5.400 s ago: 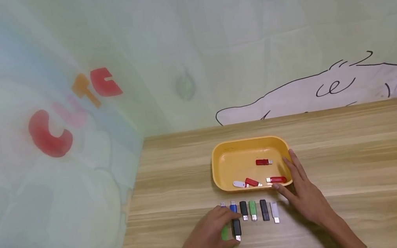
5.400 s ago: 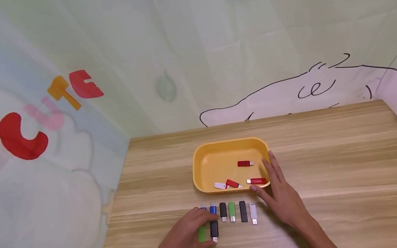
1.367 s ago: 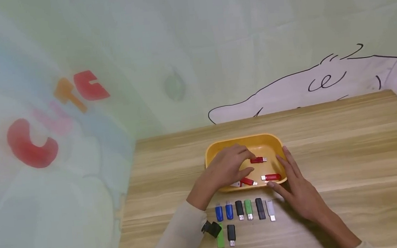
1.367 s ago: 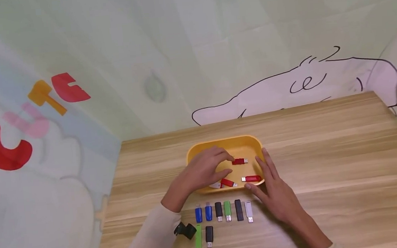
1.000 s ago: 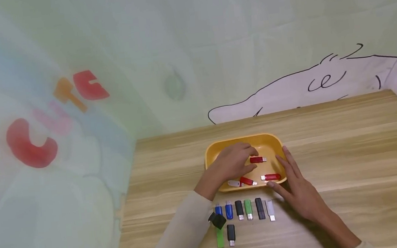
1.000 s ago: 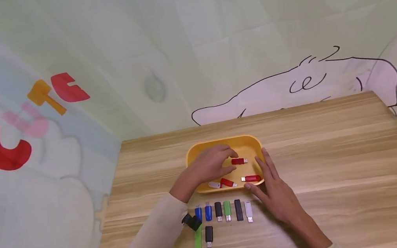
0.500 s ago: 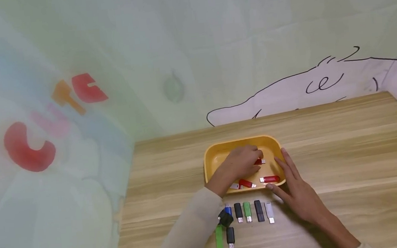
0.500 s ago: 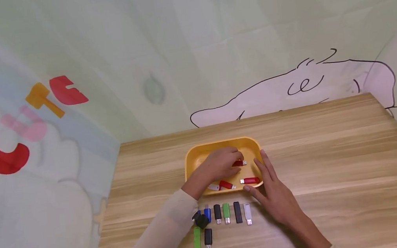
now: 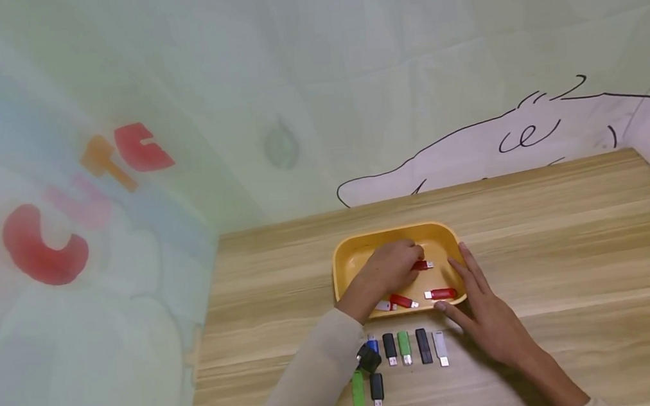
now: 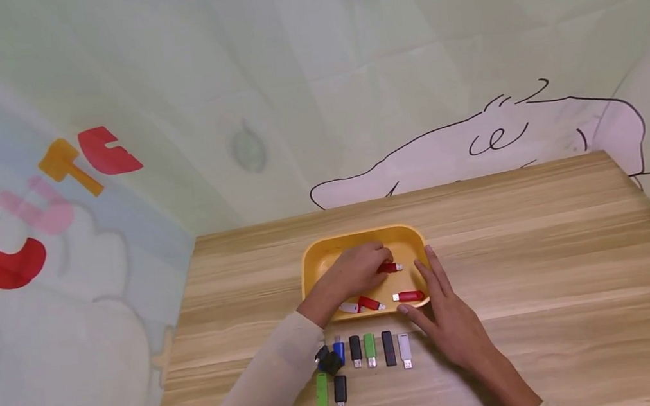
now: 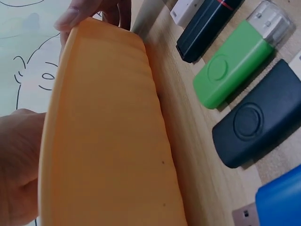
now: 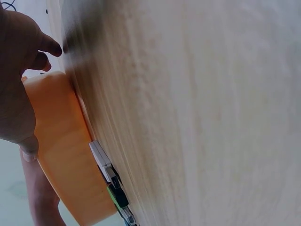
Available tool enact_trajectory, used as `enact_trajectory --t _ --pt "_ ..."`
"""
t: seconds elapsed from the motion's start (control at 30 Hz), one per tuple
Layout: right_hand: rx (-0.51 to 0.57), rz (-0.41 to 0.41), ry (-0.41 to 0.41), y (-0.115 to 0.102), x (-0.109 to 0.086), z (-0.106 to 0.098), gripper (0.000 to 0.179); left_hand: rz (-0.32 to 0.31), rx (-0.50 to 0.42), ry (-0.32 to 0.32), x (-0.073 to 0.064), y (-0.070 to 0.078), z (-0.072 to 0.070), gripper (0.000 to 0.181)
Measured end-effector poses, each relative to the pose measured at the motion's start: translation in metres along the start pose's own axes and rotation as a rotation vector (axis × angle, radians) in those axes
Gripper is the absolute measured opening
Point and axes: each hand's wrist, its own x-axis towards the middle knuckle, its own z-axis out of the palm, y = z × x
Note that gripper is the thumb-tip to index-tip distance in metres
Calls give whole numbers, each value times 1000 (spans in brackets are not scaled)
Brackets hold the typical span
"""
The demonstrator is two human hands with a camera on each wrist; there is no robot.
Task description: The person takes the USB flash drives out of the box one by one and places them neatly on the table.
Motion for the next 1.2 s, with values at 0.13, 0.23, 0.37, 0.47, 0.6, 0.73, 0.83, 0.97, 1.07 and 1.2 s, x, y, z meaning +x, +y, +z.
enact_trajectory --t 0.13,0.23,0.37,0.47,0.6,0.73,0.83,0.97,1.07,1.2 --pt "0 -2 0 0 0 0 88 -27 -48 -21 -4 0 0 32" --pt "-4 -5 3 0 0 0 88 -54 -81 -41 -7 1 0 34" --pt "-5 -5 4 0 0 -1 87 -67 -96 -54 -11 3 0 38" --pt "-4 -2 4 0 0 -1 87 -59 -89 -58 -12 4 -1 42" --pt "-3 -1 4 0 -1 -1 87 -54 -75 -58 -13 5 -2 44" --pt "4 2 -5 -1 -1 -1 87 -46 -31 -33 -13 4 -3 46" --pt "5 6 -12 0 -2 -1 86 -26 -3 -17 -10 3 -4 51" --pt "4 3 -10 0 -2 -2 86 7 -7 -16 -6 3 -6 56" --pt "4 0 -7 0 -2 -2 86 25 -8 -17 -4 3 -6 57" --pt "4 -5 -3 0 -2 -3 86 41 0 -13 -2 4 -6 55"
